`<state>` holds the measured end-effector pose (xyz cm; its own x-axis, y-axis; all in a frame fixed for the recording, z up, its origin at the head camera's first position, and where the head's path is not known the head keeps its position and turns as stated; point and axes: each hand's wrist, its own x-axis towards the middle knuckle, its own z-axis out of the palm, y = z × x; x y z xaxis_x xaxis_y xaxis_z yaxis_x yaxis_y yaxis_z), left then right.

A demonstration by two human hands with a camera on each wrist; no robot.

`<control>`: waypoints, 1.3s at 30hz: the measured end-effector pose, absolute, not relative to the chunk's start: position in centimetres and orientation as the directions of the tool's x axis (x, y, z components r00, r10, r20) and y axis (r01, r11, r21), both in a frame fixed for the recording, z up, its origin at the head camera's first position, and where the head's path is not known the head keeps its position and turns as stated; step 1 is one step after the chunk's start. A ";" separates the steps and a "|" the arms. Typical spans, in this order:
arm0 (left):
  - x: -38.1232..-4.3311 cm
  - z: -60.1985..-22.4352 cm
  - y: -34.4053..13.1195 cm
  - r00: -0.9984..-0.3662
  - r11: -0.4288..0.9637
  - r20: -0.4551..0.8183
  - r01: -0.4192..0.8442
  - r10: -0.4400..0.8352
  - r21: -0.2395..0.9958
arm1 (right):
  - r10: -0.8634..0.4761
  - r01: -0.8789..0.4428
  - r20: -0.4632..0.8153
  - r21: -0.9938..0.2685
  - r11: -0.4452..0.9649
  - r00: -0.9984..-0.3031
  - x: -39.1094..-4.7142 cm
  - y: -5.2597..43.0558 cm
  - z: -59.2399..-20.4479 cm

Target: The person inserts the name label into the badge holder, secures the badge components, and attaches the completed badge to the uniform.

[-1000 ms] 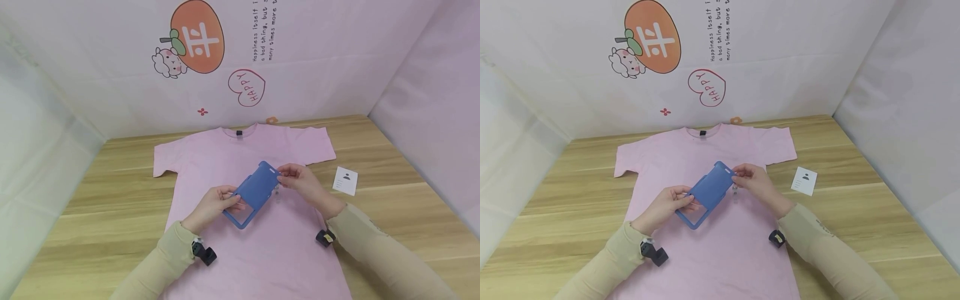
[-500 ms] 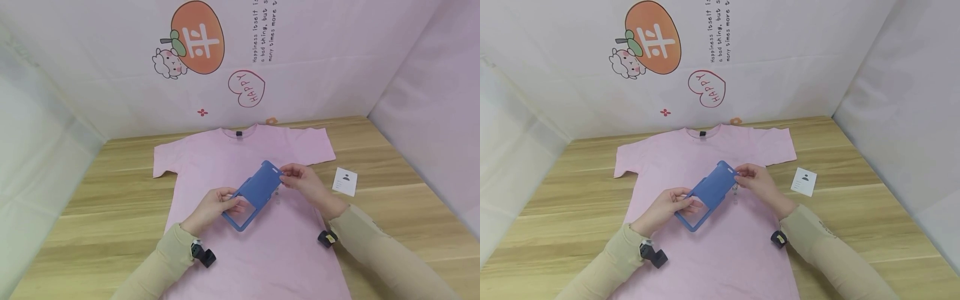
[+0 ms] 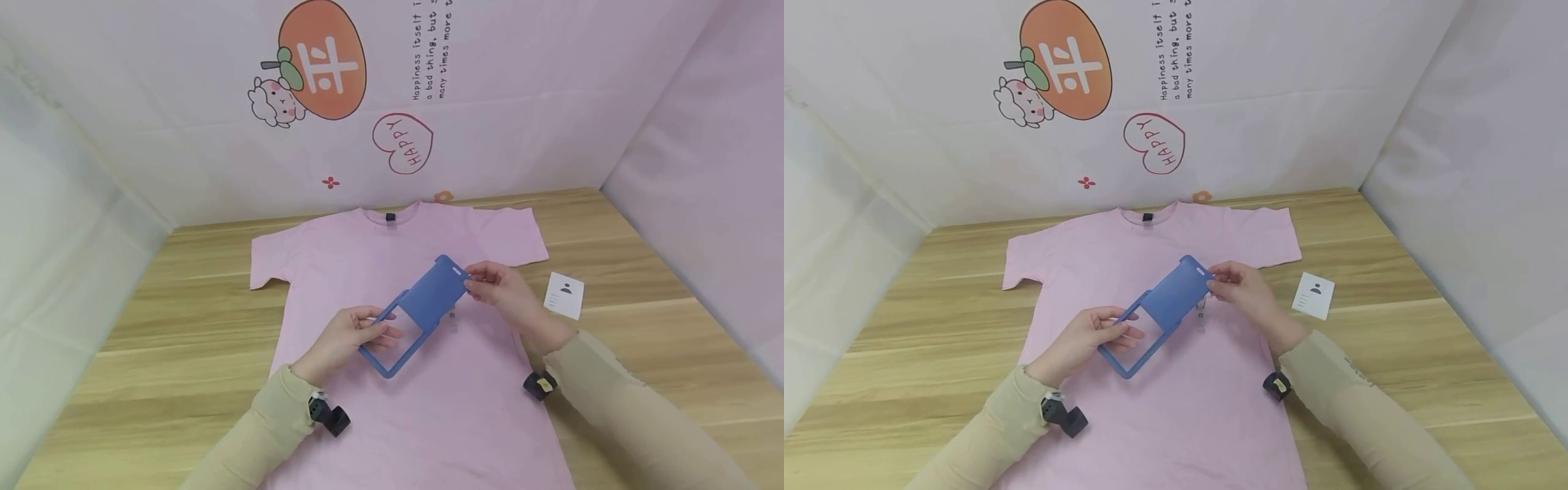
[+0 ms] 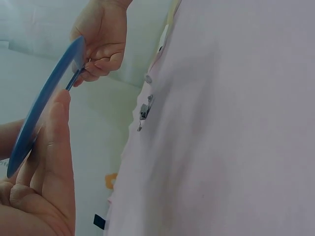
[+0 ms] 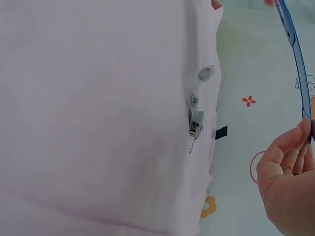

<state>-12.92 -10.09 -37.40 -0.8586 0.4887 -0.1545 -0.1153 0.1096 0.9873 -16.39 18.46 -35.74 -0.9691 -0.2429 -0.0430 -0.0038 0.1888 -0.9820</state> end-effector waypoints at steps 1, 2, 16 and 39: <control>-12.9 -37.4 -10.2 -0.859 0.115 -0.153 -0.110 0.489 0.987 | -0.240 -0.001 -0.045 -0.982 0.188 -0.970 -16.4 18.5 -35.6; -12.9 -37.4 -10.2 -0.860 0.116 -0.153 -0.110 0.488 0.987 | -0.236 -0.002 -0.043 -0.982 0.190 -0.971 -16.5 18.6 -35.5; -13.3 -37.8 -12.1 -0.887 0.129 -0.179 -0.137 0.426 0.982 | -0.182 0.048 -0.083 -0.981 0.190 -0.980 -17.8 19.2 -34.7; -13.5 -37.7 -16.6 -0.953 0.007 -0.138 -0.141 0.269 0.990 | -0.431 0.000 -0.195 -0.911 0.413 -0.881 -18.9 16.2 -36.4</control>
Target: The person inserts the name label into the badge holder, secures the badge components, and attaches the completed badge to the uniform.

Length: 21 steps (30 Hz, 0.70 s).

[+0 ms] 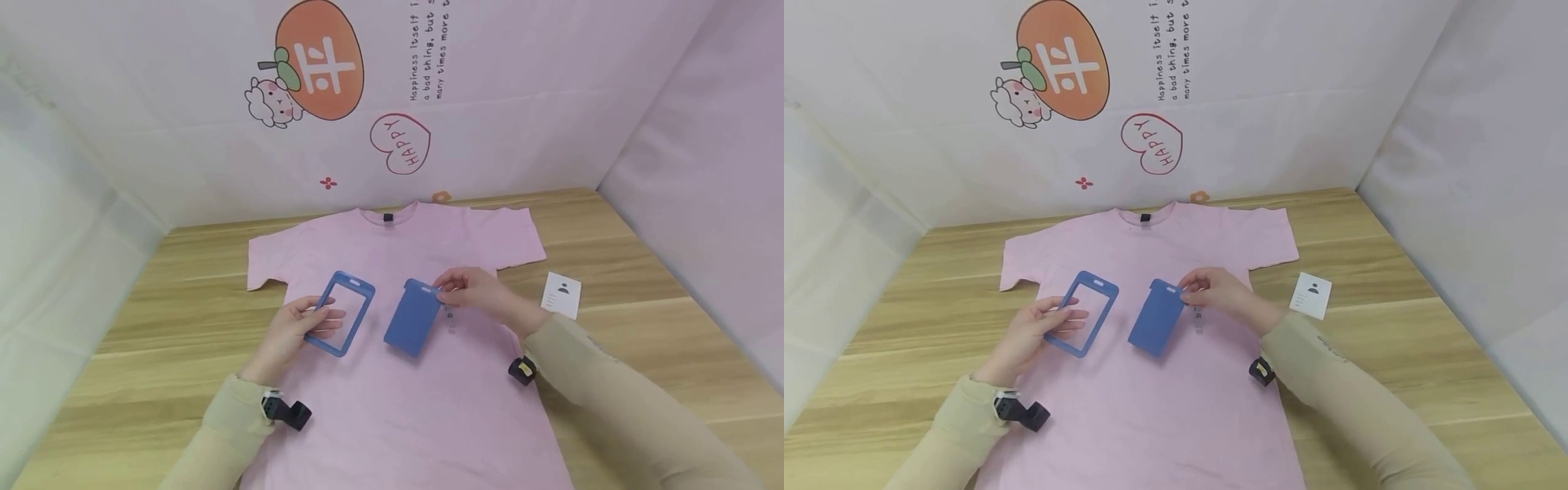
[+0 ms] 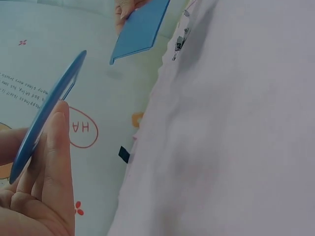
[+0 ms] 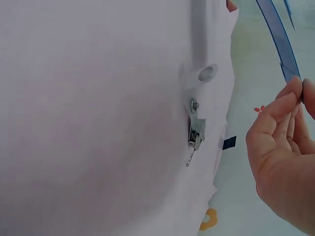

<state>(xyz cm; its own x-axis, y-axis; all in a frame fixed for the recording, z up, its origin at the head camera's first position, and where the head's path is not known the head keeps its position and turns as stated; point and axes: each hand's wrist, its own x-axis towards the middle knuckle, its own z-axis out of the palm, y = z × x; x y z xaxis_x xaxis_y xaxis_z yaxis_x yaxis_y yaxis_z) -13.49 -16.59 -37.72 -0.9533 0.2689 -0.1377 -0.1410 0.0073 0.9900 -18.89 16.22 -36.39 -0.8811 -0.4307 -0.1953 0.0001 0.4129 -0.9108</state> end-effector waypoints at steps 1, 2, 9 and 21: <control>-13.5 -37.7 -16.7 -0.954 0.005 -0.139 -0.143 0.264 0.990 | -0.445 -0.013 -0.194 -0.907 0.420 -0.874 -18.9 16.1 -36.5; -13.4 -37.7 -16.7 -0.956 0.003 -0.143 -0.147 0.258 0.989 | -0.457 -0.022 -0.194 -0.904 0.427 -0.868 -18.9 15.9 -36.6; -13.4 -37.6 -16.8 -0.959 -0.020 -0.150 -0.159 0.239 0.987 | -0.524 -0.047 -0.220 -0.893 0.448 -0.823 -18.8 14.8 -37.1; -13.4 -37.7 -16.7 -0.965 -0.054 -0.152 -0.167 0.214 0.985 | -0.534 -0.093 -0.235 -0.851 0.517 -0.812 -19.4 13.9 -37.3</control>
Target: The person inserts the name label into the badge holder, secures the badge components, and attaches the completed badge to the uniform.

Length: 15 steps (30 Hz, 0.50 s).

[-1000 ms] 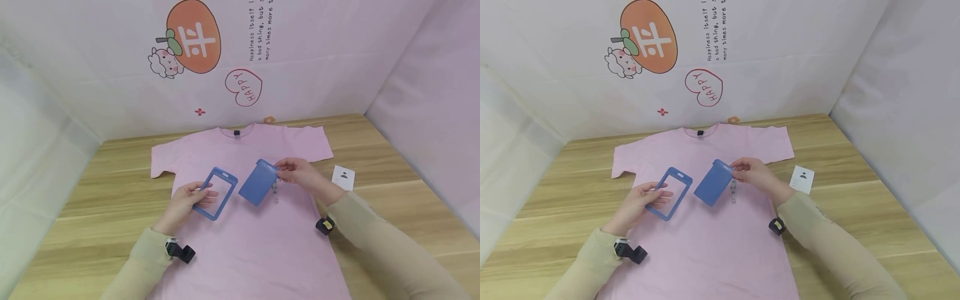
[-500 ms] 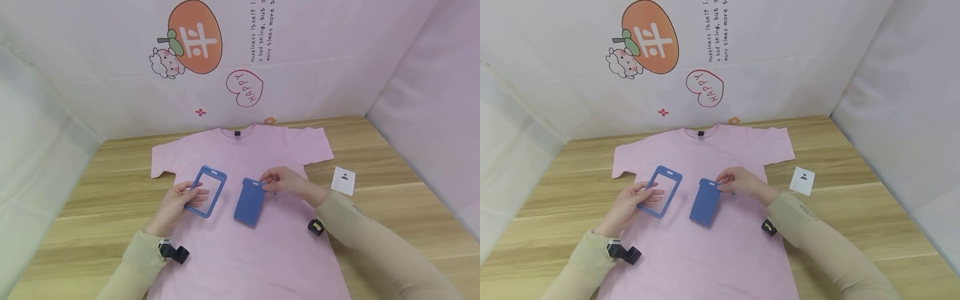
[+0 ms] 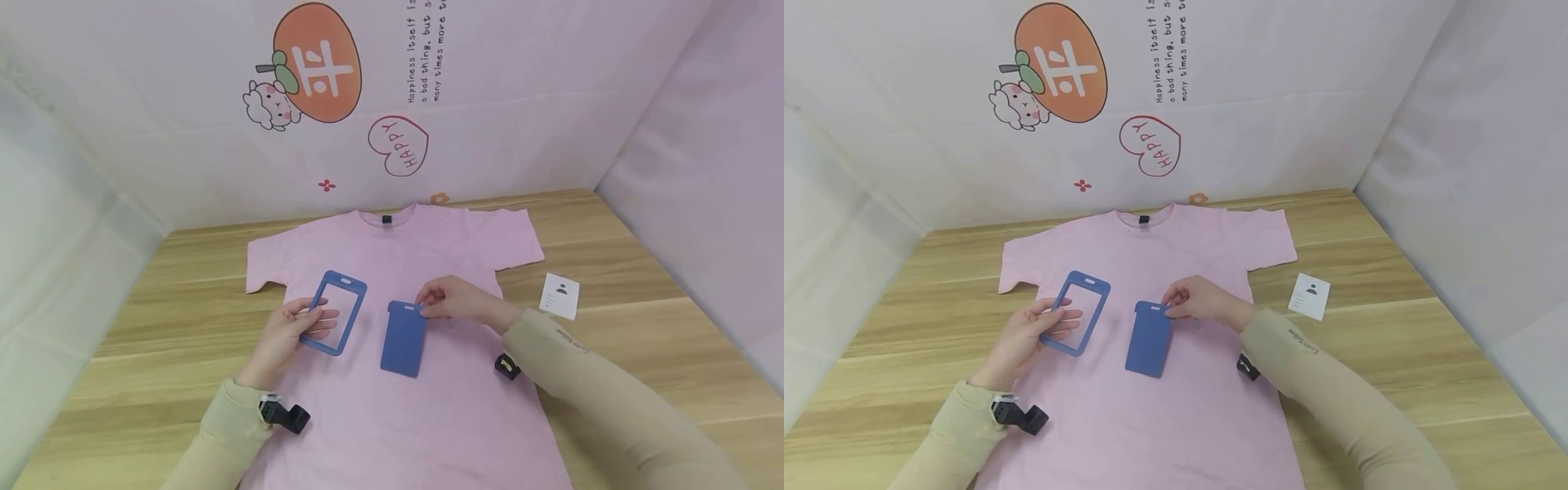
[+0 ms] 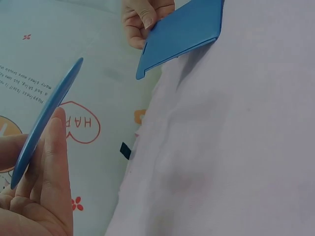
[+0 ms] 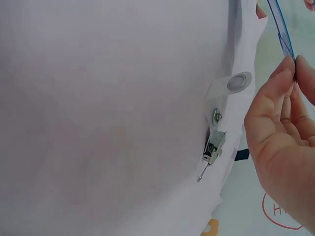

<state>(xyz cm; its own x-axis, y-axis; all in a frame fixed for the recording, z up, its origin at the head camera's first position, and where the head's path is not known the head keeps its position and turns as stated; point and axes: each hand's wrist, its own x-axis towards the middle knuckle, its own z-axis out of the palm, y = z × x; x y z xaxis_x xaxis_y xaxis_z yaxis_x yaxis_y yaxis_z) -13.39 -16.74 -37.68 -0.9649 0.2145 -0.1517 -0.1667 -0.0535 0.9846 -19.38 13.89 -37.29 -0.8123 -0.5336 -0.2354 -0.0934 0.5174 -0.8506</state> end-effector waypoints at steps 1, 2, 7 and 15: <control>-13.4 -37.7 -16.7 -0.965 -0.050 -0.151 -0.166 0.215 0.985 | -0.529 -0.088 -0.241 -0.848 0.523 -0.814 -19.4 13.8 -37.2; -13.3 -37.7 -16.7 -0.965 -0.047 -0.151 -0.165 0.216 0.985 | -0.524 -0.084 -0.247 -0.845 0.528 -0.815 -19.4 13.7 -37.2; -13.3 -37.7 -16.7 -0.964 -0.033 -0.156 -0.167 0.216 0.985 | -0.508 -0.089 -0.258 -0.823 0.562 -0.822 -19.6 13.4 -37.1; -13.1 -37.7 -16.5 -0.963 -0.029 -0.168 -0.178 0.209 0.984 | -0.506 -0.106 -0.252 -0.810 0.576 -0.825 -19.9 13.1 -37.3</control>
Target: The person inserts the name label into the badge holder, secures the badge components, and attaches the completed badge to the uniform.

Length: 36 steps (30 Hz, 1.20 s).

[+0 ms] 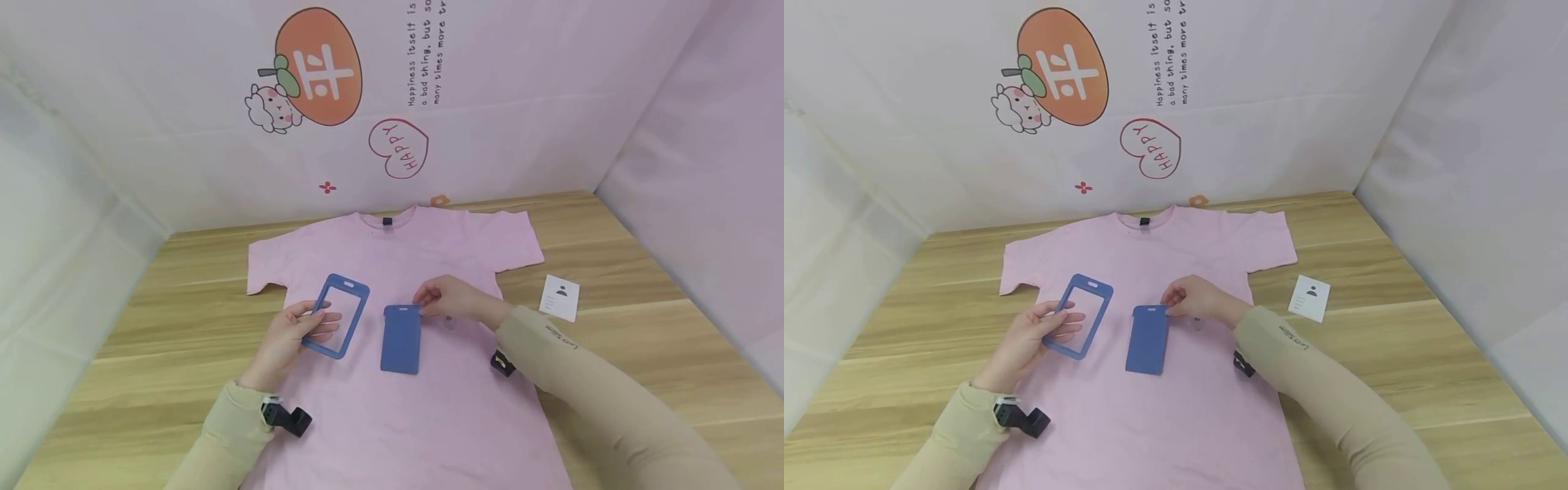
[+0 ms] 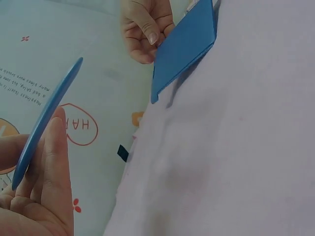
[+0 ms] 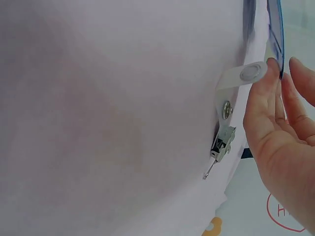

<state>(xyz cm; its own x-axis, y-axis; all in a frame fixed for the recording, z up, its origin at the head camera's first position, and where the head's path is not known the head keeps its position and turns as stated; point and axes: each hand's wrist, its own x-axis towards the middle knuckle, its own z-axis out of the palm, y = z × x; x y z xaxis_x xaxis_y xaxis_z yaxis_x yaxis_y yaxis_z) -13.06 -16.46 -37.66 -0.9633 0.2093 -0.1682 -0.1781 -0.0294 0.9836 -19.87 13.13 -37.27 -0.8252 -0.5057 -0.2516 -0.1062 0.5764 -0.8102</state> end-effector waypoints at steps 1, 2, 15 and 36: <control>-13.0 -37.7 -16.4 -0.963 -0.033 -0.167 -0.178 0.212 0.983 | -0.511 -0.110 -0.249 -0.813 0.572 -0.822 -19.8 13.1 -37.3; -13.0 -37.7 -16.4 -0.963 -0.035 -0.166 -0.177 0.214 0.984 | -0.517 -0.110 -0.250 -0.815 0.569 -0.819 -19.8 13.2 -37.3; -12.9 -38.0 -16.2 -0.961 -0.024 -0.170 -0.179 0.220 0.984 | -0.538 -0.129 -0.257 -0.805 0.578 -0.803 -20.1 13.9 -38.0; -12.9 -38.3 -15.7 -0.960 -0.040 -0.187 -0.200 0.210 0.979 | -0.520 -0.156 -0.138 -0.863 0.481 -0.843 -19.5 15.4 -37.1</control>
<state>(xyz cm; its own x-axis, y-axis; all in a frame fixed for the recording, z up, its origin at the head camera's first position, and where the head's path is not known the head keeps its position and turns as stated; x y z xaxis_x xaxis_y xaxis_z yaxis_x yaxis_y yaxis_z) -12.95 -15.68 -38.25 -0.9596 0.2103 -0.1871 -0.1996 -0.0398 0.9791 -19.47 15.37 -37.13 -0.8427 -0.5205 -0.1381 -0.1557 0.4810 -0.8628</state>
